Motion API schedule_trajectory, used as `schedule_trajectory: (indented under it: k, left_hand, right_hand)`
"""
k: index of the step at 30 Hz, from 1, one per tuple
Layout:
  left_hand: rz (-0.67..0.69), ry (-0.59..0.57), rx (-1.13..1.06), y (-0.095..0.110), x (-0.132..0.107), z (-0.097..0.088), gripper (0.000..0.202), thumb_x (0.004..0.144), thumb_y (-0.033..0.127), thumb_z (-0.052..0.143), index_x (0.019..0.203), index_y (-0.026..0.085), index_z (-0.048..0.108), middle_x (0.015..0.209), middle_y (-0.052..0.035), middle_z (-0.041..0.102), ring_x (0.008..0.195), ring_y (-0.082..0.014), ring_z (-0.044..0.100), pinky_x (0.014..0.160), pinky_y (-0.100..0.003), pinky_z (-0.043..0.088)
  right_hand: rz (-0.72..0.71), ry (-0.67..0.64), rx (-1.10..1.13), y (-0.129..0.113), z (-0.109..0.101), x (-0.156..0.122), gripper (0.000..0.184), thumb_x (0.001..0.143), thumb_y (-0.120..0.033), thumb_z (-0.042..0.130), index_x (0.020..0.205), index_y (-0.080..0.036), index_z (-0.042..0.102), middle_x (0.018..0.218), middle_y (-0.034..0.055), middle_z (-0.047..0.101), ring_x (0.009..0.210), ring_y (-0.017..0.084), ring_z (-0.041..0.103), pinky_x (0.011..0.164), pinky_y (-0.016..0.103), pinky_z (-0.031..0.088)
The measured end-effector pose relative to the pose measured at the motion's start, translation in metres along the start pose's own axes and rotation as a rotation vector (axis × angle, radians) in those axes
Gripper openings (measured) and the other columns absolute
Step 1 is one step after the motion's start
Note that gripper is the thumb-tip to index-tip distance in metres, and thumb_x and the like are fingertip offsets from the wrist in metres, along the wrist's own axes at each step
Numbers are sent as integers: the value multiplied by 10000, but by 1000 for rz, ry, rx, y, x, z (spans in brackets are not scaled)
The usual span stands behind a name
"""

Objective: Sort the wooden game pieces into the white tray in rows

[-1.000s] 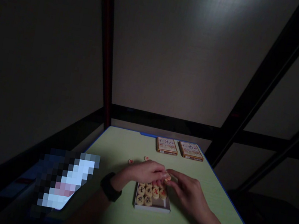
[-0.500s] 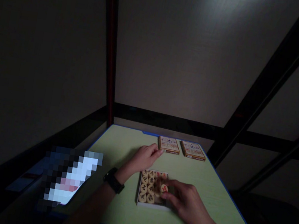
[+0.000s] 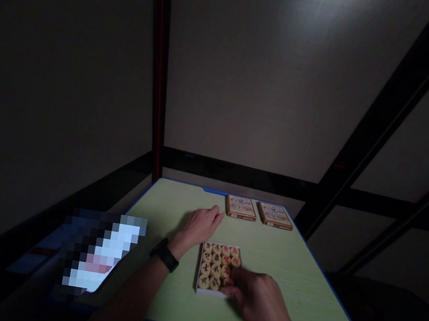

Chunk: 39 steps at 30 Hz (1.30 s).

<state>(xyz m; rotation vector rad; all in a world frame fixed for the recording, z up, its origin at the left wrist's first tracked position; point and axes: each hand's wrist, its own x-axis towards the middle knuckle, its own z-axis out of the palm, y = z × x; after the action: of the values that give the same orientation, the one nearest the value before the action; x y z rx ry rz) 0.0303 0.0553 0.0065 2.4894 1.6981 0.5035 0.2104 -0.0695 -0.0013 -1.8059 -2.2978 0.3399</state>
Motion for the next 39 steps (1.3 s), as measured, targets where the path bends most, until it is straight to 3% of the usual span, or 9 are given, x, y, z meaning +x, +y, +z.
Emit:
schedule_trajectory:
  k: [9, 15, 20, 24, 28, 32, 36, 39]
  left_hand:
    - [5, -23, 7, 2, -1, -3, 312, 1048, 380, 308, 1058, 218, 575, 999, -96, 747, 918, -231, 707, 752, -291, 465]
    - [20, -21, 29, 1, -2, 0, 327, 1049, 384, 303, 1068, 210, 579, 996, -106, 749, 914, -239, 713, 749, -297, 474]
    - [28, -18, 49, 0, -1, 2, 336, 1049, 386, 296, 1071, 206, 579, 1001, -115, 750, 919, -251, 715, 751, -310, 483]
    - [24, -31, 42, 0, -1, 2, 331, 1048, 381, 302, 1065, 204, 582, 1003, -123, 748, 925, -251, 716, 762, -311, 486]
    - [17, -33, 48, -2, -1, 2, 337, 1047, 381, 305, 1068, 201, 589, 995, -122, 751, 915, -248, 720, 754, -310, 490]
    - [-34, 0, 76, -7, 1, 3, 342, 1045, 374, 304, 1072, 201, 598, 987, -108, 754, 914, -242, 721, 750, -306, 496]
    - [-110, 29, 86, -12, 3, 2, 348, 1045, 355, 297, 1072, 199, 606, 1005, -109, 753, 925, -245, 721, 750, -309, 503]
    - [-153, 30, 83, -14, 4, -1, 354, 1045, 342, 293, 1084, 191, 610, 1020, -123, 749, 930, -247, 721, 760, -317, 506]
  right_hand:
    - [-72, -15, 73, 10, 2, -3, 195, 875, -436, 646, 852, -262, 729, 810, 25, 780, 769, 249, 741, 593, 264, 369]
    - [-107, -38, 304, 15, -8, -3, 77, 815, -293, 703, 851, -226, 692, 857, 24, 760, 789, 223, 701, 667, 264, 410]
    - [-125, -69, 510, 22, -16, -3, 201, 752, -160, 680, 947, -204, 658, 884, 27, 692, 766, 197, 610, 685, 283, 446]
    - [-258, -89, 624, 23, -18, -1, 245, 844, -163, 566, 1044, -205, 702, 1021, 70, 668, 938, 220, 617, 825, 325, 482]
    - [-211, -40, 630, 22, -13, 3, 270, 837, -180, 591, 1091, -184, 680, 940, 65, 696, 867, 217, 633, 780, 309, 487]
    - [-212, 17, 642, 25, -8, 9, 142, 833, -198, 608, 954, -165, 674, 804, 41, 700, 707, 180, 613, 629, 257, 450]
    - [-330, 68, 559, 22, -11, 11, 200, 920, -250, 547, 908, -172, 731, 902, 82, 720, 823, 200, 654, 734, 283, 479]
    - [-306, 57, 470, 15, -9, 10, 183, 907, -198, 571, 902, -188, 754, 888, 72, 738, 829, 203, 667, 761, 288, 478]
